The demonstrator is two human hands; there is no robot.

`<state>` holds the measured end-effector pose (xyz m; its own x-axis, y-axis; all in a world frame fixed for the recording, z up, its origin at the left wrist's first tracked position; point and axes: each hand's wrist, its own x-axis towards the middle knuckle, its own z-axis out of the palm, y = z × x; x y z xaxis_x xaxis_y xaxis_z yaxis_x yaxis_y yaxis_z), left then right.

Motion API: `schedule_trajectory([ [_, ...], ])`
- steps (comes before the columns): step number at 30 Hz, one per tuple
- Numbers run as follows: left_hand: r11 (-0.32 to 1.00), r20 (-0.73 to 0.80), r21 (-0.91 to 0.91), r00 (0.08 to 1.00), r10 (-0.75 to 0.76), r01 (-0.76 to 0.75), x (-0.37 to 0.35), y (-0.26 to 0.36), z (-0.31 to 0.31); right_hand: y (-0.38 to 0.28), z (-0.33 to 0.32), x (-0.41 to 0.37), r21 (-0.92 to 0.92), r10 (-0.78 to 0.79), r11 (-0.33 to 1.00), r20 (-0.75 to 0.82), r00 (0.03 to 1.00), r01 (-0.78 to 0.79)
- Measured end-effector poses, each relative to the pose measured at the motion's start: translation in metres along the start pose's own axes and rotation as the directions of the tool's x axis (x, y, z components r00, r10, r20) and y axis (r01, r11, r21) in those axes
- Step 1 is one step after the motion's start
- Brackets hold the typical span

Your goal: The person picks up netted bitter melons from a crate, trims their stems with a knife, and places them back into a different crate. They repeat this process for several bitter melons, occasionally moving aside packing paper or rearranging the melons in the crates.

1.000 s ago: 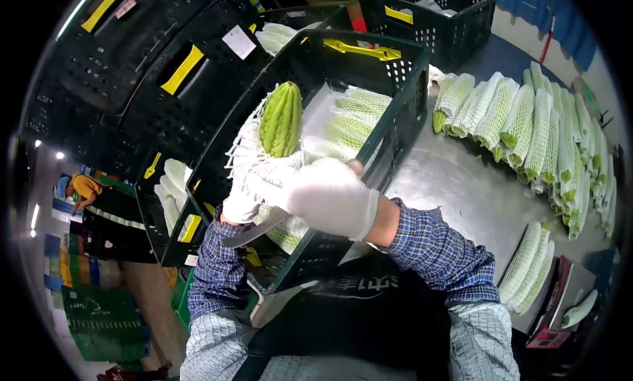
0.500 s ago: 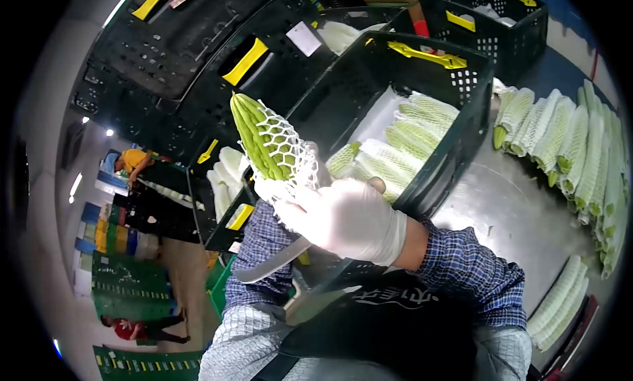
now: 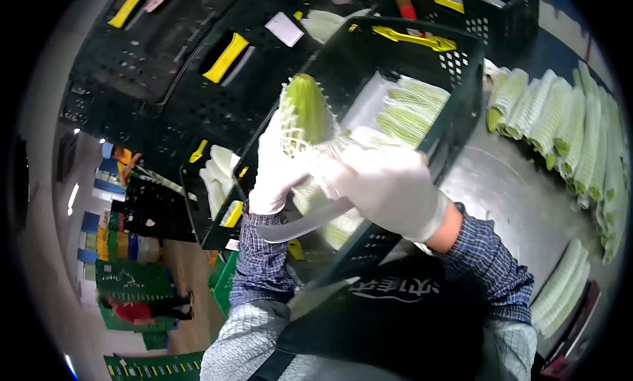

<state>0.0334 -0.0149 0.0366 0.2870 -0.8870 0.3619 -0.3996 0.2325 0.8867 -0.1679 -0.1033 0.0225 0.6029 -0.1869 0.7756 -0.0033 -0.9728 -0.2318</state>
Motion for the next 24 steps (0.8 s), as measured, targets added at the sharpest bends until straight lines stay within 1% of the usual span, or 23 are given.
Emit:
schedule_trajectory([
  [1,0.959,-0.070,0.283,0.998,0.008,0.013,0.002,0.012,0.009,0.002,0.002,-0.008,-0.064,-0.030,0.997,0.075,0.997,0.035],
  [2,0.837,-0.130,0.546,0.991,0.036,0.041,0.003,0.016,0.013,0.000,0.011,-0.010,-0.128,-0.054,0.990,0.037,0.998,0.058],
  [3,0.760,-0.120,0.640,0.962,0.246,-0.115,0.005,0.003,0.012,0.000,0.016,-0.015,-0.147,-0.009,0.989,0.155,0.988,0.033],
  [4,0.512,-0.064,0.843,0.913,0.402,-0.167,0.006,-0.006,0.013,0.000,0.018,-0.019,-0.166,0.036,0.986,0.267,0.963,0.009],
  [6,0.350,0.028,0.905,0.857,0.515,-0.240,0.003,-0.010,0.010,0.009,0.018,-0.017,-0.069,-0.086,0.993,0.160,0.983,0.098],
  [7,0.368,0.026,0.895,0.854,0.519,-0.251,0.004,-0.015,0.010,0.012,0.019,-0.017,-0.020,-0.147,0.988,0.098,0.984,0.150],
  [9,0.366,0.044,0.888,0.844,0.535,-0.278,0.004,-0.015,0.007,0.017,0.031,-0.026,0.130,-0.074,0.990,0.105,0.992,0.061],
  [11,0.389,0.035,0.874,0.835,0.549,-0.292,0.005,-0.018,0.005,0.018,0.036,-0.030,0.114,-0.030,0.993,0.121,0.992,0.016],
  [13,0.429,0.006,0.851,0.822,0.569,-0.303,0.006,-0.022,0.003,0.011,0.027,-0.019,-0.067,-0.010,0.998,0.140,0.990,0.019],
  [14,0.592,-0.107,0.747,0.825,0.556,-0.303,0.006,-0.033,-0.002,0.012,0.023,-0.015,-0.107,-0.007,0.994,0.081,0.997,0.016],
  [15,0.728,-0.217,0.609,0.816,0.535,-0.315,0.010,-0.034,-0.002,0.013,0.019,-0.012,-0.146,-0.004,0.989,0.023,1.000,0.007],
  [16,0.873,-0.330,0.418,0.853,0.405,-0.253,0.006,-0.031,-0.004,0.021,0.016,-0.008,-0.131,-0.008,0.991,-0.101,0.995,-0.005],
  [17,0.961,-0.432,0.194,0.863,0.263,-0.195,0.003,-0.025,-0.004,0.025,0.009,-0.007,-0.105,0.089,0.989,-0.157,0.984,-0.107],
  [18,0.996,-0.444,-0.078,0.896,0.013,-0.054,0.001,0.000,-0.001,0.032,0.008,-0.007,-0.024,0.201,0.976,-0.282,0.938,-0.216],
  [19,0.906,-0.461,-0.404,0.884,-0.081,-0.127,0.004,-0.003,-0.004,0.039,0.008,-0.005,0.083,0.307,0.951,-0.399,0.864,-0.300],
  [20,0.706,-0.444,-0.678,0.880,-0.169,-0.207,0.009,-0.006,-0.008,0.041,-0.003,-0.007,0.184,0.441,0.897,-0.327,0.836,-0.402],
  [21,0.499,-0.350,-0.850,0.889,-0.296,-0.169,0.009,-0.004,-0.013,0.044,-0.004,-0.008,0.152,0.425,0.905,-0.344,0.837,-0.397],
  [22,0.300,-0.284,-0.938,0.880,-0.381,-0.173,0.011,-0.016,-0.022,0.047,-0.003,-0.007,0.116,0.407,0.912,-0.365,0.837,-0.393],
  [23,0.178,-0.159,-0.980,0.897,-0.412,-0.092,0.009,-0.023,-0.029,0.050,0.002,-0.008,0.070,0.317,0.946,-0.407,0.857,-0.317],
  [24,0.054,-0.027,-0.999,0.903,-0.428,-0.004,0.007,-0.024,-0.031,0.048,0.005,-0.008,0.029,0.251,0.964,-0.416,0.874,-0.263],
])
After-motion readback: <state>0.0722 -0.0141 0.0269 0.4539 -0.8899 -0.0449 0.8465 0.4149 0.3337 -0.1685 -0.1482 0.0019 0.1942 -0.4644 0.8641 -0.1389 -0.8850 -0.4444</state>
